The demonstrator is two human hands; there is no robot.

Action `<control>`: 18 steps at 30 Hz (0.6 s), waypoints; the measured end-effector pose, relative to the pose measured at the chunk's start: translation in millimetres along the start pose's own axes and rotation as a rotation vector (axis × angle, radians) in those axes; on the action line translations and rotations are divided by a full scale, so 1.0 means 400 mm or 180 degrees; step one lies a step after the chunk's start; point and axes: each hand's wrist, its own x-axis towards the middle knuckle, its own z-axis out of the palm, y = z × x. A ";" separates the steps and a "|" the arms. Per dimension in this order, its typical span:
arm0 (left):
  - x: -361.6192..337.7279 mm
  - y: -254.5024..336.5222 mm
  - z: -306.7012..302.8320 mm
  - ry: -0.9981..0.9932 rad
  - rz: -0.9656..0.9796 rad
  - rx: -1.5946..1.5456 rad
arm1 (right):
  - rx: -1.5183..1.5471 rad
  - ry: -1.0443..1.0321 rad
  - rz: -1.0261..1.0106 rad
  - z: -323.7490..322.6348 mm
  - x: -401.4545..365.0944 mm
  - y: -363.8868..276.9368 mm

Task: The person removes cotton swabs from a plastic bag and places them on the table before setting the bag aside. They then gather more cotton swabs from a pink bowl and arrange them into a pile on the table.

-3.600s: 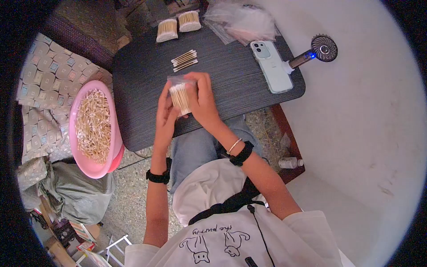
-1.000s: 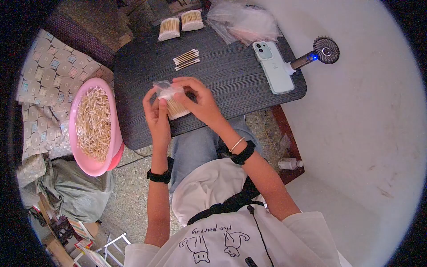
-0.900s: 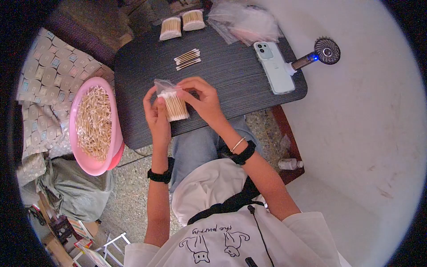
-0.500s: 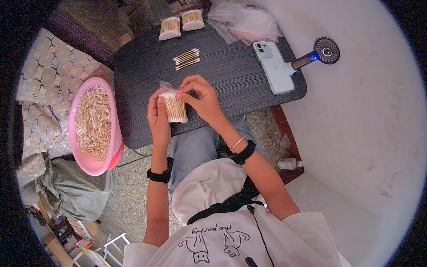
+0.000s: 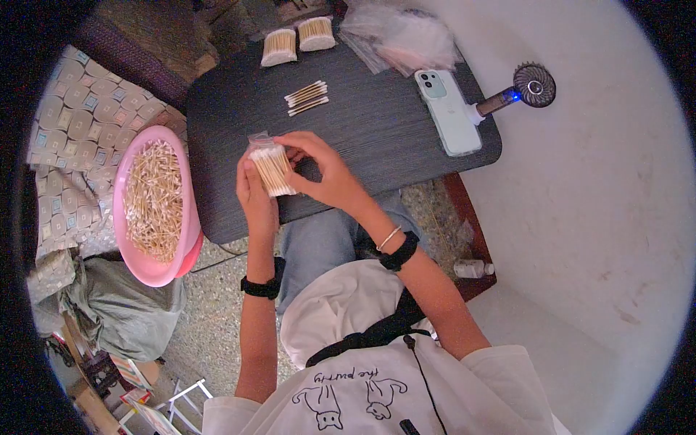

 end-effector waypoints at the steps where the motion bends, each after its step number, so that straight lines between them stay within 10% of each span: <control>1: 0.001 0.000 0.000 0.0006 0.0021 -0.0037 | 0.0046 -0.0028 0.0033 0.000 0.001 0.001; 18: 0.000 0.002 0.007 0.0121 0.0085 -0.0305 | 0.0898 -0.0064 0.0673 0.016 -0.017 0.011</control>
